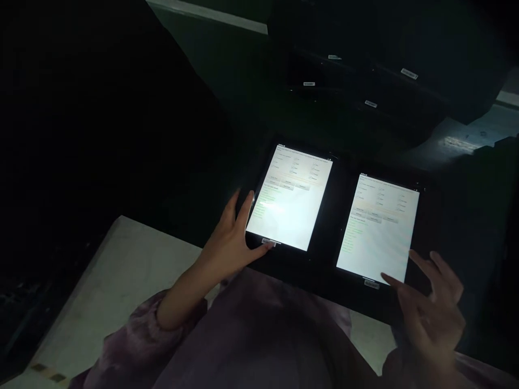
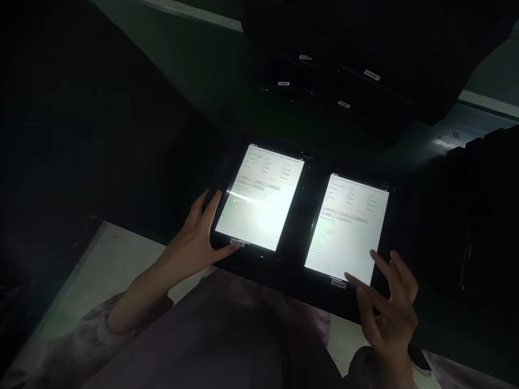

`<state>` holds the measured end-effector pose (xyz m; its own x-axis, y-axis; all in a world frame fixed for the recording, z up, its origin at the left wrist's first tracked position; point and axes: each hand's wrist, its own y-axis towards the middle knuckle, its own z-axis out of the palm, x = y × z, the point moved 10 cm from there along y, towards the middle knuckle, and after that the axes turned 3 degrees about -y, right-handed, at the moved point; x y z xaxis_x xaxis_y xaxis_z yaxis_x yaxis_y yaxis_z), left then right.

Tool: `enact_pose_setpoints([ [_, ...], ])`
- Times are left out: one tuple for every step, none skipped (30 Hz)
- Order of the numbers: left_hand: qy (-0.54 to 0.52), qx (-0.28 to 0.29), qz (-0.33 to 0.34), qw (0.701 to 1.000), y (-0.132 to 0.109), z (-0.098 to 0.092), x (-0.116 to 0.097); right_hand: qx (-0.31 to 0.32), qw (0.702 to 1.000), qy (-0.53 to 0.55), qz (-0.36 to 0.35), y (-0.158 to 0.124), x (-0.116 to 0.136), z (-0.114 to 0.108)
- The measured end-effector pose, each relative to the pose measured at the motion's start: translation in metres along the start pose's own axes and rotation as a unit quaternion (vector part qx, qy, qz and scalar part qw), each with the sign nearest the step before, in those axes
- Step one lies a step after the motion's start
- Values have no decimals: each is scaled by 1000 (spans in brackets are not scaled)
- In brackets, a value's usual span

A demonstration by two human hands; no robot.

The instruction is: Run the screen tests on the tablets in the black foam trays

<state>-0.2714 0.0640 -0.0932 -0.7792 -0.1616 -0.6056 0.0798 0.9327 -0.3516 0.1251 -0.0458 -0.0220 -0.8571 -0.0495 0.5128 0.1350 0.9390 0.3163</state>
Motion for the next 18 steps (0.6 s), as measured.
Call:
enact_pose_setpoints([
  [4, -16, -4, 1000, 4, -1, -3, 17, 1000, 2, -17, -2, 4, 4],
  [5, -37, -9, 999, 10, -3, -6, 33, 999, -1, -32, -3, 7, 8],
  [0, -61, -12, 998, 16, -6, -8, 46, 998, -3, -49, -4, 9, 11],
  [-8, -82, -12, 997, 22, -9, -11, 51, 996, -3, -71, -5, 12, 13],
  [-20, -100, -7, 995, 28, -11, -14, 53, 994, -1, -99, -6, 16, 14],
  [-32, -113, 1, 993, 33, -13, -17, 52, 990, 2, -128, -7, 20, 14],
  [-44, -122, 9, 991, 37, -15, -18, 54, 986, 2, -155, -8, 23, 16],
  [-55, -126, 16, 990, 41, -16, -19, 58, 983, -6, -175, -9, 24, 18],
  [-65, -127, 18, 990, 43, -17, -19, 63, 980, -22, -185, -10, 24, 21],
  [-74, -127, 17, 989, 44, -17, -18, 65, 979, -43, -188, -9, 23, 24],
  [-80, -127, 13, 989, 45, -18, -17, 60, 979, -64, -185, -9, 21, 26],
  [-85, -128, 8, 988, 45, -18, -15, 53, 979, -83, -177, -7, 19, 27],
  [-88, -130, 5, 988, 45, -18, -14, 42, 981, -95, -164, -6, 16, 26],
  [-91, -135, 5, 987, 44, -19, -13, 25, 984, -98, -149, -5, 14, 24],
  [-92, -141, 9, 986, 44, -19, -13, 8, 987, -92, -134, -4, 12, 21],
  [-92, -148, 15, 985, 44, -20, -14, -5, 990, -82, -118, -3, 11, 18],
  [-91, -154, 25, 984, 44, -21, -14, -12, 992, -71, -107, -2, 10, 16],
  [-89, -158, 37, 983, 44, -21, -16, -13, 993, -61, -100, -2, 9, 14],
])
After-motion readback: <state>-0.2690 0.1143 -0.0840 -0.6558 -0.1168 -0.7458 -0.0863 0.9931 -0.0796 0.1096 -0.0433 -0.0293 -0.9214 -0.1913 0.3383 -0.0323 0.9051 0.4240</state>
